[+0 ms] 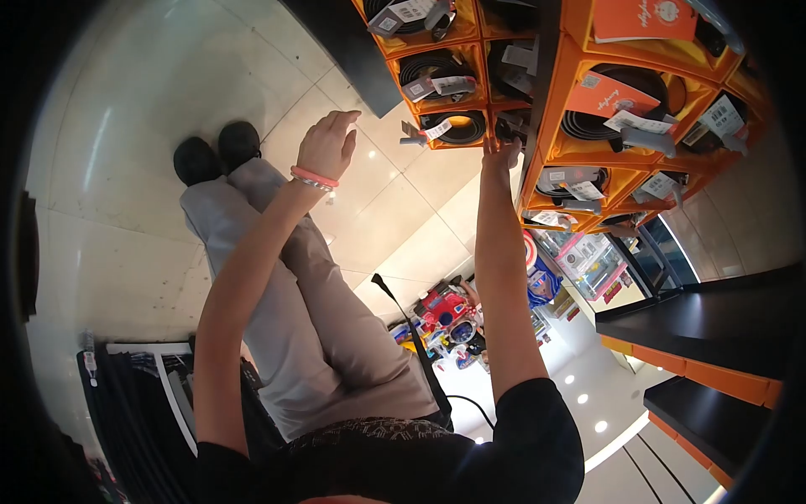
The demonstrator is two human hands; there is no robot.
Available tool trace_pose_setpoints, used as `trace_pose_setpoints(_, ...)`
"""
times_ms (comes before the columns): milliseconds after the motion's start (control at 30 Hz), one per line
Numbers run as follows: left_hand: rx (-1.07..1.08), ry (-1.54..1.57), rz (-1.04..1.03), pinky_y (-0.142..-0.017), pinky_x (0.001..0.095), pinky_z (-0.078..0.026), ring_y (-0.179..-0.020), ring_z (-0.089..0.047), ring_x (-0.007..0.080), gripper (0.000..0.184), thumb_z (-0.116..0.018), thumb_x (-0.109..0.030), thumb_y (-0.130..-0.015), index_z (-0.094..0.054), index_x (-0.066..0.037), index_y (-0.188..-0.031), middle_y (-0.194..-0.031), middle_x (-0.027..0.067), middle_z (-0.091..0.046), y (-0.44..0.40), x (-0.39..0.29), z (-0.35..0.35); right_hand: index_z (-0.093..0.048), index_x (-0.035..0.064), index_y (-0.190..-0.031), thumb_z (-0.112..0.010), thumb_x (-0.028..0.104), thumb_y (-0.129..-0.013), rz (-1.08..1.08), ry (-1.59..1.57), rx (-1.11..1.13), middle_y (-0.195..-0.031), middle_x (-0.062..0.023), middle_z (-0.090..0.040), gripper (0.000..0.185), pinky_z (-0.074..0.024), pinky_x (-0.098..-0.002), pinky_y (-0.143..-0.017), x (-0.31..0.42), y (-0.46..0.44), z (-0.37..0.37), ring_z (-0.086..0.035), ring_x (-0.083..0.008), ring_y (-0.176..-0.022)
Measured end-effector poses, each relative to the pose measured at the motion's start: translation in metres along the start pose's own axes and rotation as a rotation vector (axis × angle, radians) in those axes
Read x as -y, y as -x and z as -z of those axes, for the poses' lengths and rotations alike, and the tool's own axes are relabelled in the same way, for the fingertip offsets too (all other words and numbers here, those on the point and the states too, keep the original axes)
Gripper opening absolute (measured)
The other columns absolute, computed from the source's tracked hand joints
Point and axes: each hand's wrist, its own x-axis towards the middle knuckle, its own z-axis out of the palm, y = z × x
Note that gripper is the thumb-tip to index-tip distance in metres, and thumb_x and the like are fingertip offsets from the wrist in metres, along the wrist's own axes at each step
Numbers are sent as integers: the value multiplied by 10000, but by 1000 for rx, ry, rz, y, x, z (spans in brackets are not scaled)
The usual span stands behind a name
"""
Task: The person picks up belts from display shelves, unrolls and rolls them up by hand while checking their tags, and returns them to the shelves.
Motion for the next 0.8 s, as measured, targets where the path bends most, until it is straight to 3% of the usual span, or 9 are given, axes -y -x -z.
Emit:
trace_pose_setpoints(100, 18, 18, 73, -788, 397, -483, -905, -593, 295, 310, -575, -83, -811, -555, -43, -1118, -1012, 130, -604, -2, -4, 2, -475, 85, -1167, -580, 415, -856, 16, 38, 76, -1107, -95, -471, 465, -507, -411, -820, -3, -5, 7, -518, -242, -946)
trace_pose_setpoints(200, 42, 10, 65, -793, 396, -486, -908, -595, 297, 305, -574, -91, -818, -554, -43, -1119, -1015, 134, -603, 0, -6, 1, -494, 71, -1115, -607, 426, -838, 5, 83, 117, -953, -77, -503, 464, -494, -409, -818, -1, -8, 9, -535, -219, -889)
trace_pose_setpoints(233, 45, 9, 66, -793, 396, -486, -908, -595, 297, 305, -574, -91, -818, -554, -43, -1119, -1015, 134, -603, 3, -6, 0, -505, 87, -1023, -612, 487, -797, 41, 123, 158, -988, -105, -481, 472, -492, -402, -817, -2, -10, 12, -500, -225, -913)
trace_pose_setpoints(333, 86, -48, 63, -791, 396, -489, -909, -596, 300, 302, -574, -91, -823, -553, -43, -1120, -1020, 138, -602, 9, -2, 1, -518, 108, -1025, -584, 509, -805, 80, 195, 169, -1006, -103, -484, 462, -482, -393, -786, -1, -17, 11, -505, -214, -890)
trace_pose_setpoints(467, 101, -79, 77, -766, 382, -501, -885, -608, 280, 301, -581, -103, -821, -555, -38, -1114, -989, 135, -609, 14, 7, 6, -536, 53, -1046, -632, 447, -778, 9, 141, 48, -955, -93, -554, 486, -449, -370, -748, 2, -23, 3, -524, -211, -825)
trace_pose_setpoints(567, 68, -105, 79, -751, 369, -510, -864, -618, 260, 301, -586, -118, -819, -560, -35, -1107, -964, 133, -615, 11, 8, 7, -528, 32, -1069, -662, 406, -749, 49, 188, 13, -1005, -115, -564, 510, -457, -395, -751, 6, -32, 4, -539, -232, -880)
trace_pose_setpoints(667, 45, -85, 96, -756, 375, -508, -865, -617, 267, 301, -589, -118, -819, -559, -37, -1107, -965, 137, -613, 12, 6, 7, -539, -62, -1054, -642, 228, -789, 515, 236, -178, -1000, -184, -597, 406, -489, -370, -747, -3, 28, -8, -599, -277, -891)
trace_pose_setpoints(733, 17, -72, 94, -759, 378, -507, -866, -617, 272, 303, -590, -117, -819, -558, -38, -1109, -965, 139, -612, 12, 4, 8, -563, -76, -1013, -611, 152, -839, 833, 288, 28, -953, -170, -617, 291, -493, -322, -723, -4, 42, -12, -601, -237, -839)
trace_pose_setpoints(800, -47, -32, 90, -744, 380, -508, -863, -615, 289, 312, -592, -119, -820, -553, -38, -1118, -963, 146, -610, 20, -1, 12, -575, -39, -1014, -574, 103, -861, 873, 358, 268, -960, -136, -606, 209, -492, -303, -713, 5, 62, -25, -592, -209, -864)
